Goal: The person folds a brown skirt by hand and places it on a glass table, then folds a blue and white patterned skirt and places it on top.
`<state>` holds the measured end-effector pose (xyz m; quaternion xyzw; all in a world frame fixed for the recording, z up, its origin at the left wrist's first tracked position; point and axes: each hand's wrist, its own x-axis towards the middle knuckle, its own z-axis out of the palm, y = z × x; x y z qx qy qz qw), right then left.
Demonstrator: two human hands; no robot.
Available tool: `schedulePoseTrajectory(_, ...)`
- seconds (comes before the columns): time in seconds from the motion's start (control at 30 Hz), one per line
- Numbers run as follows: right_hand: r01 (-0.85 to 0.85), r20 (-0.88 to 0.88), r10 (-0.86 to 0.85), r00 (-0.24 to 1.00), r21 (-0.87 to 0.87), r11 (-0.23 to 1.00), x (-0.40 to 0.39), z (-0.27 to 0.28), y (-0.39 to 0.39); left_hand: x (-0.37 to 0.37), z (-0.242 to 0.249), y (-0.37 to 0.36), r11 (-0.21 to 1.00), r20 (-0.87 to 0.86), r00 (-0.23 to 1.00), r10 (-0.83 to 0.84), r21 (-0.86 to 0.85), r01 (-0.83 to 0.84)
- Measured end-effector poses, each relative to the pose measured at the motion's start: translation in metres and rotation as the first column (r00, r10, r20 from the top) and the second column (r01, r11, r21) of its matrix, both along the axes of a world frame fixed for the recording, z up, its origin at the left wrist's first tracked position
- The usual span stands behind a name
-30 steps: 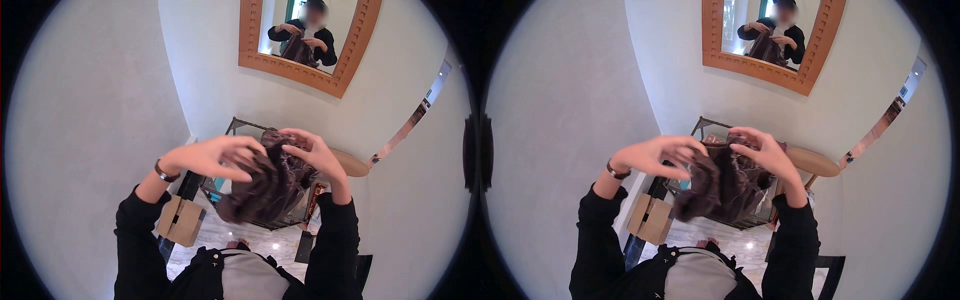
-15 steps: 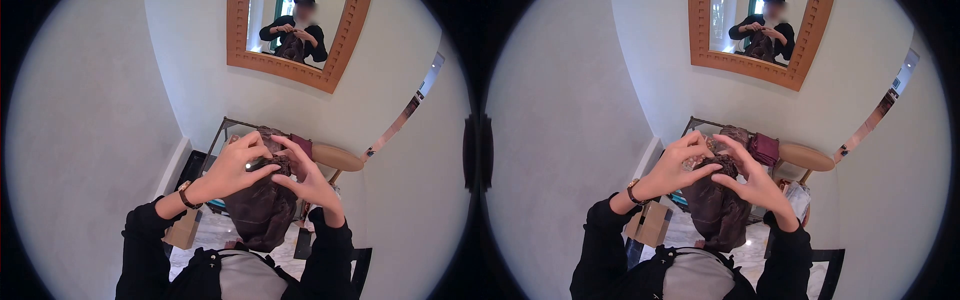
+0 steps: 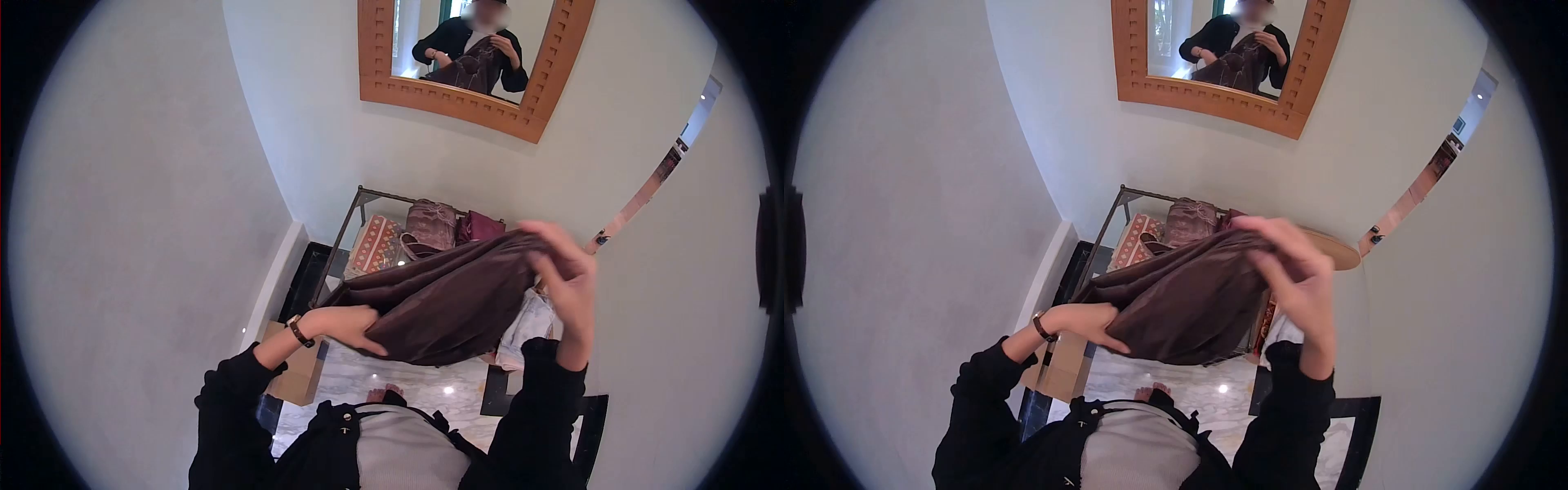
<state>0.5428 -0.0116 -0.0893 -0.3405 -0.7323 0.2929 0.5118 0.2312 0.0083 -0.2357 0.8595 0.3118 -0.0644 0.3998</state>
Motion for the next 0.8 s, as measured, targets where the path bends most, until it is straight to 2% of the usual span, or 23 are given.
schedulePoseTrajectory(0.03,0.069,-0.058,-0.066,0.996,0.038,0.997,0.013,-0.002,0.002,-0.014,-0.018,-0.002,0.995,-0.074,0.997,-0.010,0.094,0.017)
schedulePoseTrajectory(0.13,0.283,-0.044,-0.281,0.959,0.045,0.958,0.053,-0.004,0.011,-0.047,-0.022,-0.012,0.941,-0.181,0.978,0.104,0.338,-0.037)
schedulePoseTrajectory(0.23,0.409,-0.082,-0.409,0.909,-0.019,0.913,0.083,-0.029,0.028,-0.058,0.013,-0.029,0.760,-0.028,0.958,0.287,0.615,-0.210)
schedulePoseTrajectory(0.33,0.457,-0.162,-0.464,0.871,-0.078,0.886,0.107,-0.055,0.043,-0.046,0.092,-0.051,0.480,0.160,0.969,0.187,0.846,-0.232)
schedulePoseTrajectory(0.43,0.483,-0.187,-0.493,0.850,-0.098,0.870,0.120,-0.067,0.049,-0.045,0.134,-0.065,0.355,0.206,0.977,-0.050,0.918,-0.175)
schedulePoseTrajectory(0.53,0.518,-0.221,-0.525,0.822,-0.096,0.850,0.117,-0.069,0.049,-0.053,0.152,-0.069,0.255,0.179,0.982,-0.063,0.954,-0.158)
schedulePoseTrajectory(0.63,0.511,-0.227,-0.519,0.824,-0.095,0.854,0.119,-0.069,0.048,-0.065,0.163,-0.069,0.042,0.169,0.986,-0.013,0.985,-0.168)
schedulePoseTrajectory(0.73,0.502,-0.230,-0.508,0.830,-0.087,0.860,0.121,-0.070,0.044,-0.068,0.181,-0.065,0.139,0.249,0.965,0.082,0.956,-0.259)
schedulePoseTrajectory(0.8,0.502,-0.227,-0.509,0.830,-0.090,0.860,0.120,-0.069,0.040,-0.066,0.183,-0.060,0.149,0.348,0.919,0.185,0.914,-0.377)
